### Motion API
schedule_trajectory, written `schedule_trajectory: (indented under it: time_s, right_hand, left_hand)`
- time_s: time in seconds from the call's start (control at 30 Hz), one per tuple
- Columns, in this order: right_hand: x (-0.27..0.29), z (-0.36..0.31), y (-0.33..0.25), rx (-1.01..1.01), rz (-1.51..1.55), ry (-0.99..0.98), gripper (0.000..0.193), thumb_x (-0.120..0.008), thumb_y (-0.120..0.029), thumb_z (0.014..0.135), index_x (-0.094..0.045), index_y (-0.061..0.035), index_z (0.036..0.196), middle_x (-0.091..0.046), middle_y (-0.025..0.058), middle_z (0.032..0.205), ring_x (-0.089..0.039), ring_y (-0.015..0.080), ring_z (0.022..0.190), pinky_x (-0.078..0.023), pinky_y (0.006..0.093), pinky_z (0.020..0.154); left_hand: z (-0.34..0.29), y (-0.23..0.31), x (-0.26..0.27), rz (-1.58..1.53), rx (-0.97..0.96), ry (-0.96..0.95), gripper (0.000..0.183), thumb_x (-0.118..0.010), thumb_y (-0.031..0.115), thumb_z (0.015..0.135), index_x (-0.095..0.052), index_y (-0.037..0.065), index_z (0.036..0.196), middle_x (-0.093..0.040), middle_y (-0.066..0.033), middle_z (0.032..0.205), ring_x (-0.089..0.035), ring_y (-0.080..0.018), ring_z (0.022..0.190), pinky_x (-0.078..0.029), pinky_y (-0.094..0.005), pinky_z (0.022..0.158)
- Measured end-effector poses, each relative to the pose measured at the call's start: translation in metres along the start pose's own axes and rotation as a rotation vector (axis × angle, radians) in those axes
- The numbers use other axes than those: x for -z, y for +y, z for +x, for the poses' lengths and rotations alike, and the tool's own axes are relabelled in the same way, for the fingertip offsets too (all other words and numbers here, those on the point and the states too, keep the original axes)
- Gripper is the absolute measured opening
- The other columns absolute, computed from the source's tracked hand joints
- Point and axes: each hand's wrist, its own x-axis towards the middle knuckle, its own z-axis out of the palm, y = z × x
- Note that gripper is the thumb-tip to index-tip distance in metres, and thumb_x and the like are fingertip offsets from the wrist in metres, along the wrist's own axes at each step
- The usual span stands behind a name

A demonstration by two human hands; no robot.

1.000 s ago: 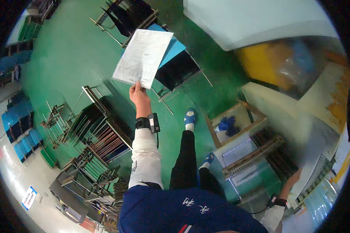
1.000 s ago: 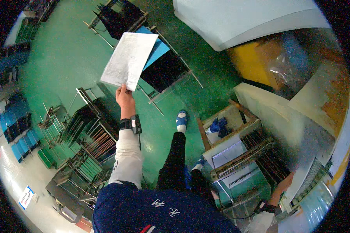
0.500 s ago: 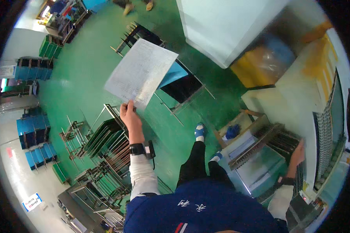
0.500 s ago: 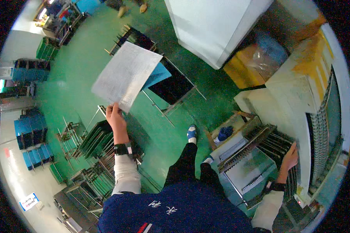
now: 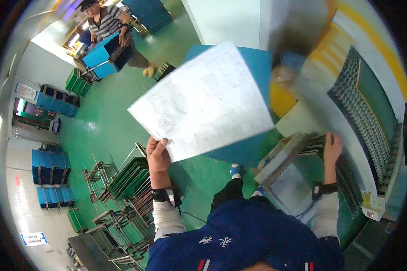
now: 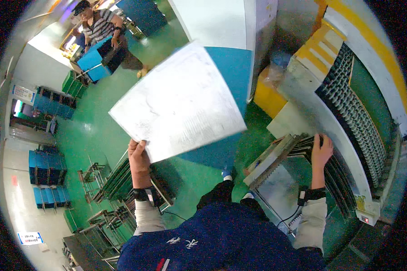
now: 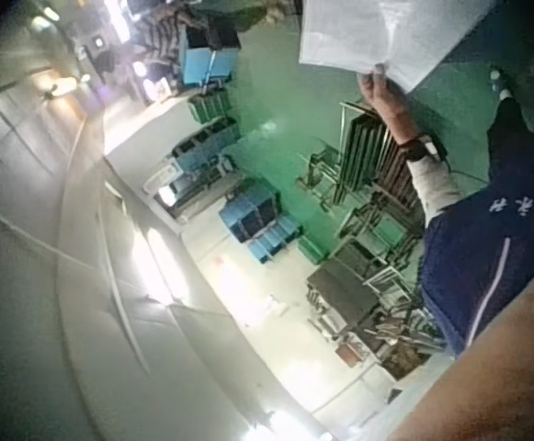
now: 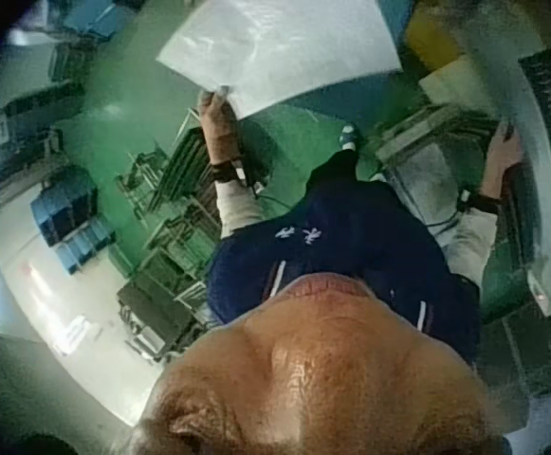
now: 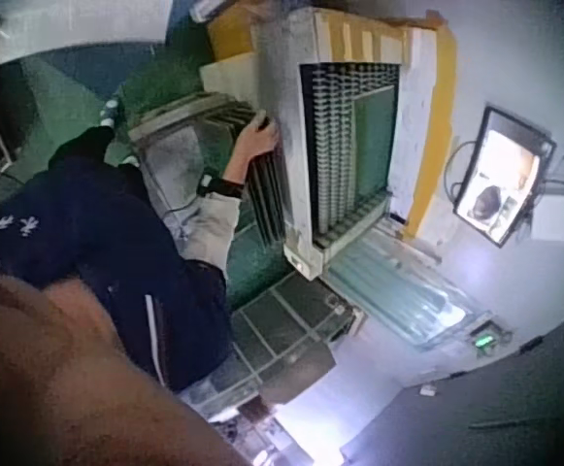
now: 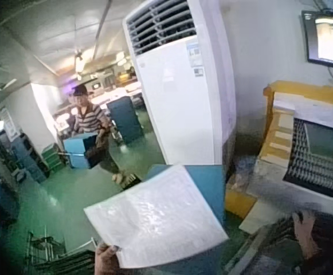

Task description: Insert sheets of material into a processing machine and then organize them on a rack.

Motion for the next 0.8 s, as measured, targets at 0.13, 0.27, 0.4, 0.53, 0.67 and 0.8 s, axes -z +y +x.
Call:
schedule_trajectory:
  time_s: [0.13,0.27,0.4,0.53,0.67,0.8]
  right_hand:
    - [0.055,-0.01,-0.071,-0.148,0.794,-0.162,0.045,-0.048,-0.043,0.09,-0.059,-0.0025,0.106,-0.06,0.0068,0.097,-0.055,0.0219,0.091,-0.041,0.032,0.081]
    - [0.128,-0.032,-0.108,-0.455,1.755,-0.664,0.064,-0.042,-0.054,0.089,-0.044,-0.0013,0.125,-0.052,0.0115,0.121,-0.05,0.0246,0.109,-0.039,0.0364,0.094]
    - [0.138,-0.048,-0.051,-0.571,1.771,-0.613,0.05,-0.048,-0.041,0.089,-0.049,-0.0018,0.121,-0.056,0.0125,0.115,-0.055,0.0252,0.103,-0.043,0.0376,0.091]
    - [0.165,-0.06,-0.01,-0.832,1.666,-0.397,0.032,-0.056,-0.022,0.086,-0.056,-0.0018,0.109,-0.061,0.0093,0.105,-0.059,0.0223,0.094,-0.048,0.0348,0.081]
    - [0.193,-0.069,0.008,-0.718,1.806,-0.285,0.033,-0.059,-0.02,0.085,-0.053,-0.0023,0.112,-0.061,0.0086,0.103,-0.06,0.0214,0.091,-0.048,0.036,0.08]
    - [0.219,-0.089,0.046,-0.725,1.886,-0.161,0.033,-0.058,-0.02,0.087,-0.052,-0.0046,0.115,-0.06,0.0074,0.108,-0.057,0.022,0.098,-0.047,0.0381,0.085]
  left_hand:
    - [-0.037,0.001,-0.044,0.013,0.062,-0.204,0.026,-0.057,0.003,0.078,-0.059,-0.001,0.104,-0.063,-0.0091,0.102,-0.058,-0.0182,0.093,-0.043,-0.0317,0.085]
    - [-0.059,-0.014,-0.083,0.052,0.177,-0.386,0.023,-0.059,0.0,0.077,-0.06,0.0,0.1,-0.063,-0.0047,0.096,-0.057,-0.0139,0.087,-0.044,-0.0267,0.079]
    - [-0.07,-0.028,-0.12,0.077,0.258,-0.51,0.022,-0.061,-0.001,0.077,-0.061,0.001,0.1,-0.063,-0.0028,0.093,-0.057,-0.0121,0.086,-0.044,-0.0267,0.078]
    - [-0.087,-0.039,-0.157,0.256,0.289,-0.601,0.021,-0.06,-0.002,0.078,-0.061,0.001,0.099,-0.063,-0.0032,0.094,-0.056,-0.0122,0.086,-0.044,-0.0271,0.078]
    - [-0.096,-0.059,-0.186,0.119,0.293,-0.655,0.017,-0.056,-0.004,0.079,-0.06,0.001,0.095,-0.062,-0.0037,0.093,-0.057,-0.0131,0.086,-0.043,-0.0264,0.079]
    - [-0.104,-0.077,-0.218,0.046,0.391,-0.621,0.006,-0.054,-0.002,0.081,-0.056,0.003,0.084,-0.061,-0.0012,0.085,-0.055,-0.0084,0.078,-0.044,-0.0244,0.073]
